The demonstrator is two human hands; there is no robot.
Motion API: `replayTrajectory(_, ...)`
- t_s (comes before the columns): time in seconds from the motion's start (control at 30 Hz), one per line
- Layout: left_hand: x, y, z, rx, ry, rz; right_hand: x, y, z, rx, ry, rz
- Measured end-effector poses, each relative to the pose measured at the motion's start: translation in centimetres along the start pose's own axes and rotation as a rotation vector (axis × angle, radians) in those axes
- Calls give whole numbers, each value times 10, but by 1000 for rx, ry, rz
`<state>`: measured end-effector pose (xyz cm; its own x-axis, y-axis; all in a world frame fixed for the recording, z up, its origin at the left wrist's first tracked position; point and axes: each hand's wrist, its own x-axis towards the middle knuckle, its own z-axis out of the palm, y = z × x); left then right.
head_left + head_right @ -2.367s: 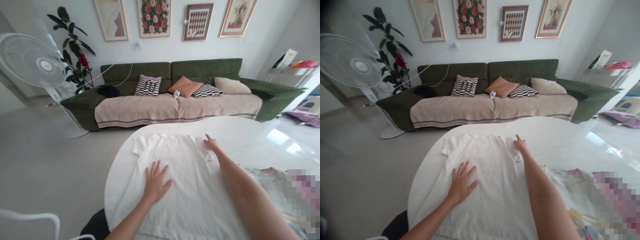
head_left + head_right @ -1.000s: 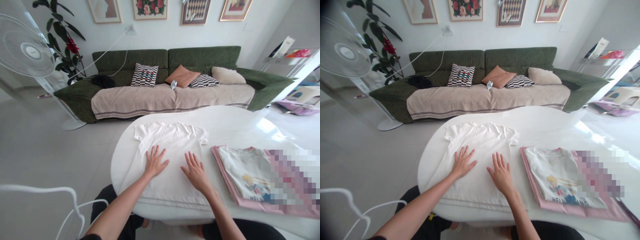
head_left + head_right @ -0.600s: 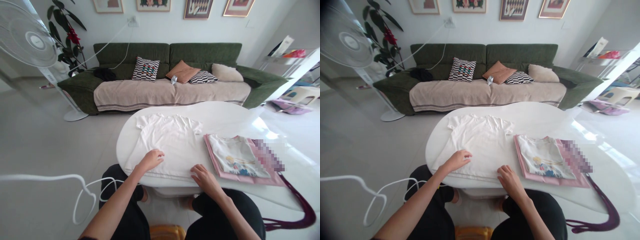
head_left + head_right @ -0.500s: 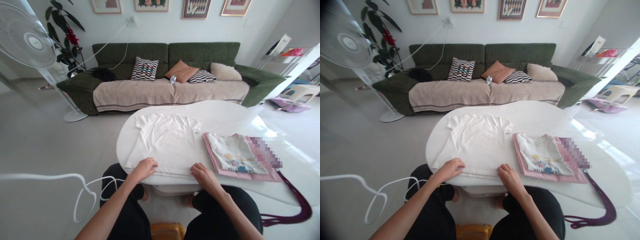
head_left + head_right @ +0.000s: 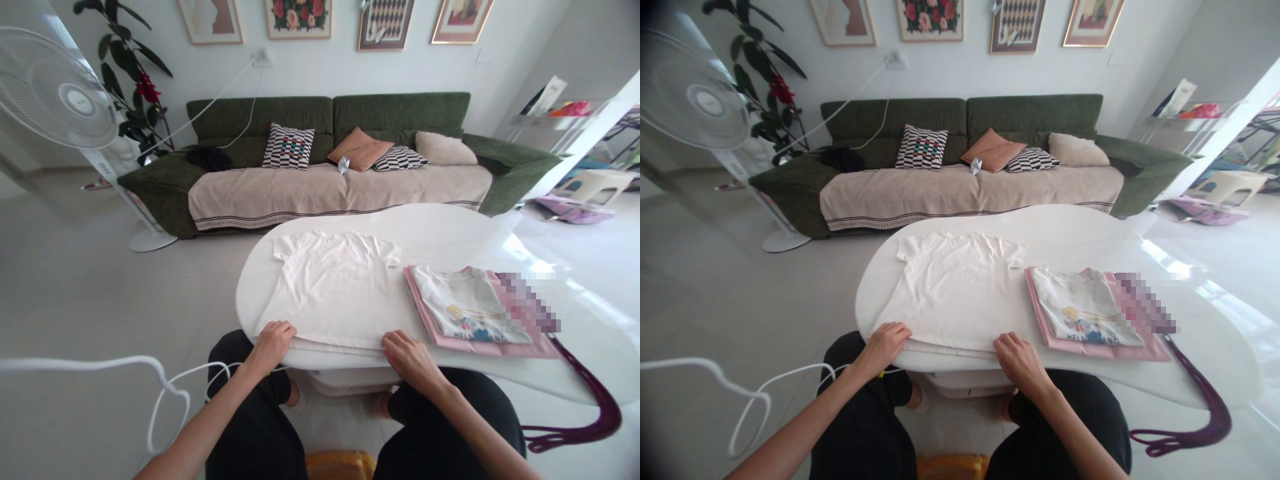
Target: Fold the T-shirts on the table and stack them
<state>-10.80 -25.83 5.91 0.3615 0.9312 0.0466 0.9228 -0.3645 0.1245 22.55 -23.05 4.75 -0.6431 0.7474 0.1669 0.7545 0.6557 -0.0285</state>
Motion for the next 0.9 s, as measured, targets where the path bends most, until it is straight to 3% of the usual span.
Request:
replayTrajectory(0.13,5,5,-5,31,49,-50,5,-3,-2,-76,53,40)
replayTrajectory(0.33,6,9,-33,-33,197,-116,7,1,-28,-11,182,71)
replayTrajectory(0.47,-5,12,-29,-13,43,-94,-4,-4,-17,19,161,-36)
replayTrajectory(0.57,-14,14,-20,12,-65,-99,-15,-8,-3,18,123,-48)
replayTrajectory(0.67,-16,12,-21,-32,-125,-99,-16,-7,-2,76,80,-59)
replayTrajectory(0.77,2,9,-24,-135,-149,-124,1,0,-5,178,70,-28)
replayTrajectory(0.9,61,-3,-14,-271,47,-295,37,20,16,156,198,127)
